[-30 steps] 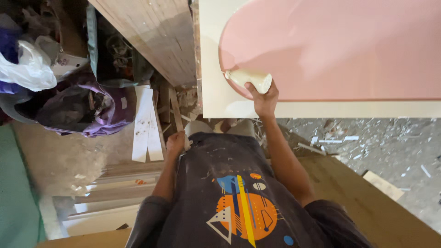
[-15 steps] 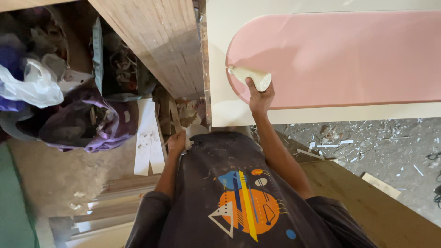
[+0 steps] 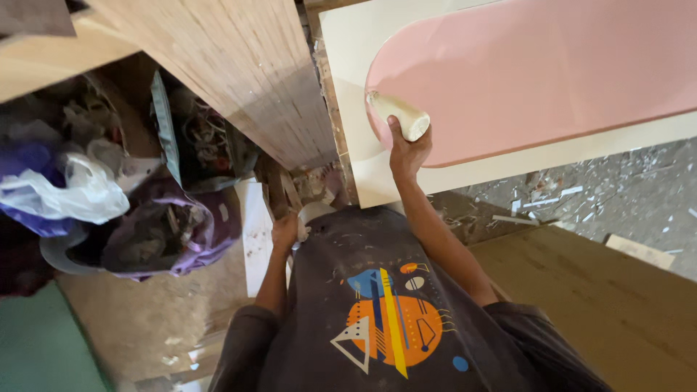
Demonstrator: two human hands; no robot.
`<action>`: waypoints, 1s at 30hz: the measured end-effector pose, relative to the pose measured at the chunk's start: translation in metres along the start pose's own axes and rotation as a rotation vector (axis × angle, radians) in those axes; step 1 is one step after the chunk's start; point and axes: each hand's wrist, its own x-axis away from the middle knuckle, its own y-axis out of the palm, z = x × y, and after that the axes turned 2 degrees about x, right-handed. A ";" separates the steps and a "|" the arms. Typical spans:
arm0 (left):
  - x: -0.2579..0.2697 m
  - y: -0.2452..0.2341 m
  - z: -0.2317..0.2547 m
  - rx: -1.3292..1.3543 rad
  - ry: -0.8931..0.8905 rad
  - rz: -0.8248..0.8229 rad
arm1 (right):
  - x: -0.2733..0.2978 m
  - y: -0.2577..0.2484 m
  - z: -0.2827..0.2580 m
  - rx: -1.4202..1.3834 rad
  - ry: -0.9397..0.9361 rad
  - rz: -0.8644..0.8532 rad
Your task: The person applies a line of glue from a bottle onto the edge of a white wooden panel with a pink inset.
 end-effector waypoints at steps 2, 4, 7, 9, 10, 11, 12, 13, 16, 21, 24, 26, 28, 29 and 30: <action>-0.003 -0.008 0.005 0.014 0.009 -0.003 | 0.002 0.008 0.000 0.002 0.008 0.034; -0.007 -0.017 0.010 -0.017 0.036 -0.010 | 0.006 0.017 0.000 0.020 0.023 0.078; 0.010 -0.031 0.039 -0.025 0.050 -0.014 | 0.003 0.031 0.008 0.064 0.032 0.126; -0.021 -0.031 0.018 -0.064 0.089 -0.027 | 0.005 0.036 0.006 0.056 0.045 0.154; -0.036 -0.031 0.007 -0.094 0.120 -0.037 | 0.006 0.038 0.004 0.051 0.057 0.169; -0.035 -0.036 0.011 -0.101 0.128 -0.039 | 0.006 0.041 0.005 0.047 0.057 0.180; -0.033 -0.040 0.016 -0.069 0.085 -0.038 | 0.004 0.045 0.006 0.051 0.061 0.191; -0.032 -0.045 0.020 -0.038 0.042 -0.037 | 0.003 0.049 0.007 0.054 0.064 0.202; -0.056 -0.049 0.010 -0.069 0.036 -0.031 | 0.003 0.058 -0.001 0.027 0.063 0.244; -0.053 -0.061 0.018 -0.043 0.006 -0.022 | -0.001 0.070 -0.003 0.024 0.046 0.295; -0.073 -0.059 0.003 -0.048 0.010 -0.030 | -0.001 0.074 -0.008 0.024 0.045 0.323; -0.075 -0.062 0.001 -0.057 0.025 -0.032 | -0.003 0.077 -0.008 0.018 0.040 0.333; -0.057 -0.071 0.013 -0.059 0.020 -0.040 | -0.007 0.080 -0.004 0.021 0.051 0.356; -0.058 -0.073 0.012 -0.060 0.019 -0.040 | -0.008 0.082 -0.005 0.021 0.053 0.356; -0.059 -0.075 0.011 -0.074 0.024 -0.039 | -0.010 0.083 -0.006 -0.011 0.065 0.361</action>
